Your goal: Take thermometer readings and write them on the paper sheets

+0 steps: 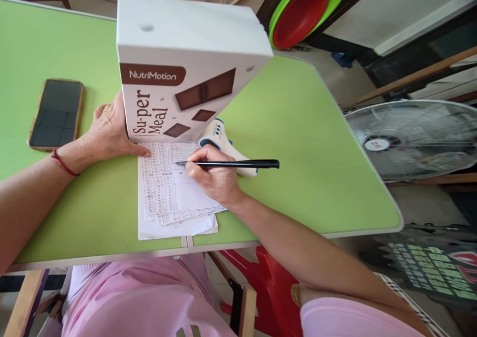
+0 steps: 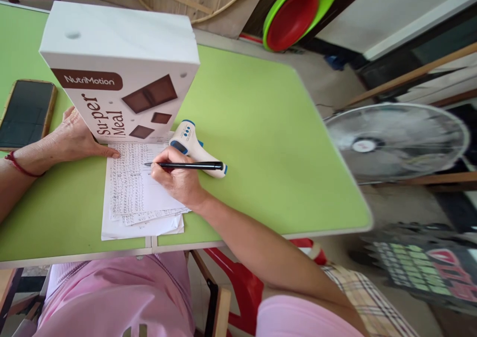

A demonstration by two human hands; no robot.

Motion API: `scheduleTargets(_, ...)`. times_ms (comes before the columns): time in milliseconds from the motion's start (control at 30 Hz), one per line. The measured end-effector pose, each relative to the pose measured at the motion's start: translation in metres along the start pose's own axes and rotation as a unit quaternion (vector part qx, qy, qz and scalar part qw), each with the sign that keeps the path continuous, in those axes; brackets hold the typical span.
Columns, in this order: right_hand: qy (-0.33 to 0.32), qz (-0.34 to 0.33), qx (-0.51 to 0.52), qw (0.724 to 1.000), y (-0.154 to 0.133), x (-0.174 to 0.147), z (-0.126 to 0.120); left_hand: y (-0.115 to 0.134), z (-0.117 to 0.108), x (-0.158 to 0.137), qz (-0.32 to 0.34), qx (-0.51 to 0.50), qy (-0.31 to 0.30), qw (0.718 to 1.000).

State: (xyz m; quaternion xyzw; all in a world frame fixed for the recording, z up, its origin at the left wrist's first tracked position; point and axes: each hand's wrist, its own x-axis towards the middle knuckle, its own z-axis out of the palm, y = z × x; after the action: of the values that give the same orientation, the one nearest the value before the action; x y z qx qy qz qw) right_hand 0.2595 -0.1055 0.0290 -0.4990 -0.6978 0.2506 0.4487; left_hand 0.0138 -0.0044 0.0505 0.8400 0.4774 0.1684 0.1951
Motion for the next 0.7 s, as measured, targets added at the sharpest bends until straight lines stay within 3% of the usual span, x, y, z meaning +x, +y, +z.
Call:
scheduleTargets(333,0.019,-0.026,0.006,0.999,0.0008,0.0007,-0.0003,-0.0025,0.0001,-0.0002,0.011,-0.001,-0.01,1.0)
scheduleTargets(700,0.014,-0.013,-0.012,1.0,0.0015,0.0001,-0.0006,-0.0028,-0.0002,0.0002,0.011,0.006,-0.017,1.0)
